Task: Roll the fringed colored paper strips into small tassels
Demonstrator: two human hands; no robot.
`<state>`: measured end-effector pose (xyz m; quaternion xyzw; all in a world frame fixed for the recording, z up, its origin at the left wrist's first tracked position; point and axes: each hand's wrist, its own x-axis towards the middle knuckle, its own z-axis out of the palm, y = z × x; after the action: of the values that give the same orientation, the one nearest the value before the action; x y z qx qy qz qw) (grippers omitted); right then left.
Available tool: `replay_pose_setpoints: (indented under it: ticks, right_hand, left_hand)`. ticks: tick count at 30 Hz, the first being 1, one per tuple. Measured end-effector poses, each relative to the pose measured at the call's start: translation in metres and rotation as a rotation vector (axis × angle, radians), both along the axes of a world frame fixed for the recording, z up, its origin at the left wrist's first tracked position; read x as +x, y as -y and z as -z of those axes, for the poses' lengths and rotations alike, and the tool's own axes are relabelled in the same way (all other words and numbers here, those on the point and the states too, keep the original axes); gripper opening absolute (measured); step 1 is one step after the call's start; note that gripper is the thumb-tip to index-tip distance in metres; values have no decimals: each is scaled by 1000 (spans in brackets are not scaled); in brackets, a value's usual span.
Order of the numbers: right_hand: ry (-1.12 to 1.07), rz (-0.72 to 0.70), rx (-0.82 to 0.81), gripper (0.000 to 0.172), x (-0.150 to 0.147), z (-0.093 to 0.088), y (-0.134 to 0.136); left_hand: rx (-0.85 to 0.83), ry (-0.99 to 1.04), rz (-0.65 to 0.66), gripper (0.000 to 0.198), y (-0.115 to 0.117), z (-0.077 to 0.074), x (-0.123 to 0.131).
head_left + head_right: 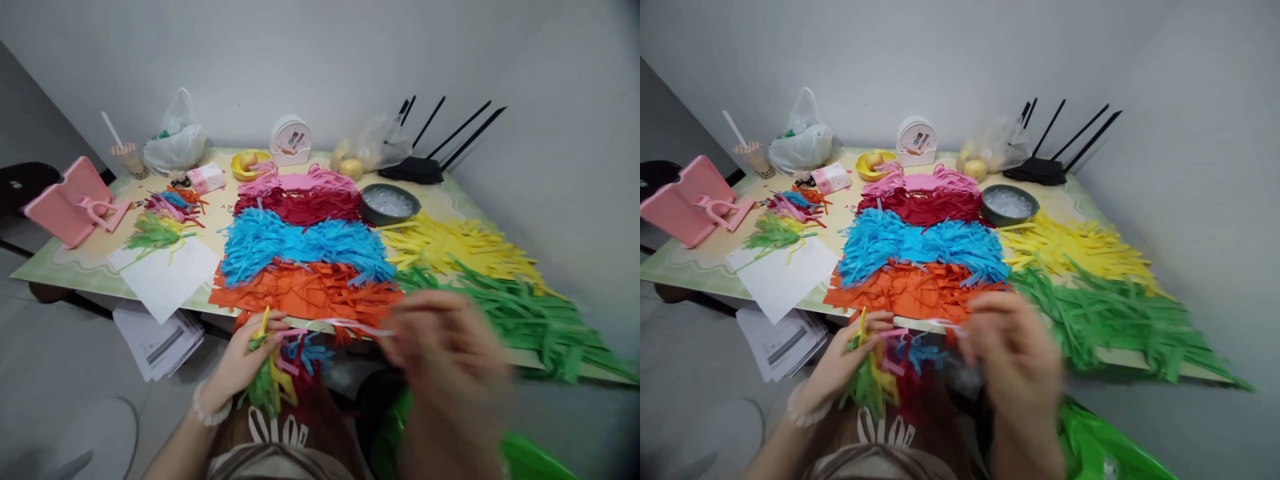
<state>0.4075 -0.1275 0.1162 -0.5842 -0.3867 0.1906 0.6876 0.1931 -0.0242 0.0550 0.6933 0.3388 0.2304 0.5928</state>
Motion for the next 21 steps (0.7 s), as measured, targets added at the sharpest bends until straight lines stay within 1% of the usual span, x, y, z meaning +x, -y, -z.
replay_pose_setpoints:
  ticks: [1, 2, 3, 4, 6, 9, 12, 15, 17, 21]
  right_hand:
    - [18, -142, -64, 12, -15, 7, -7]
    - [22, -265, -125, 11, -30, 13, -15]
    - [14, -367, -174, 14, -42, 18, -23]
    - [2, -445, -214, 17, -51, 22, -29]
    - [-25, -521, -263, 20, -60, 27, -37]
    - [-81, -551, -277, 20, -57, 28, -40]
    - [-168, -563, -223, 23, -53, 26, -41]
    - [-202, -534, -185, 26, -53, 24, -46]
    - [-215, -527, -178, 23, -53, 23, -49]
    - [-297, -616, -163, 24, -50, 25, -51]
  left_hand:
    - [45, 12, 8, 26, 1, -5, 1]
    - [89, 14, 15, 25, 2, -10, 3]
    - [130, 10, 24, 23, 3, -15, 5]
    - [163, 3, 29, 20, 4, -18, 7]
    - [180, -9, 19, 17, 5, -22, 10]
    - [70, 1, 2, 9, 5, -23, 10]
    - [-47, 73, 60, 15, 3, -24, 9]
    - [-64, 107, 136, 18, 1, -25, 11]
    - [-61, 95, 140, 16, -1, -25, 13]
    - [-114, 99, 147, 18, -3, -24, 17]
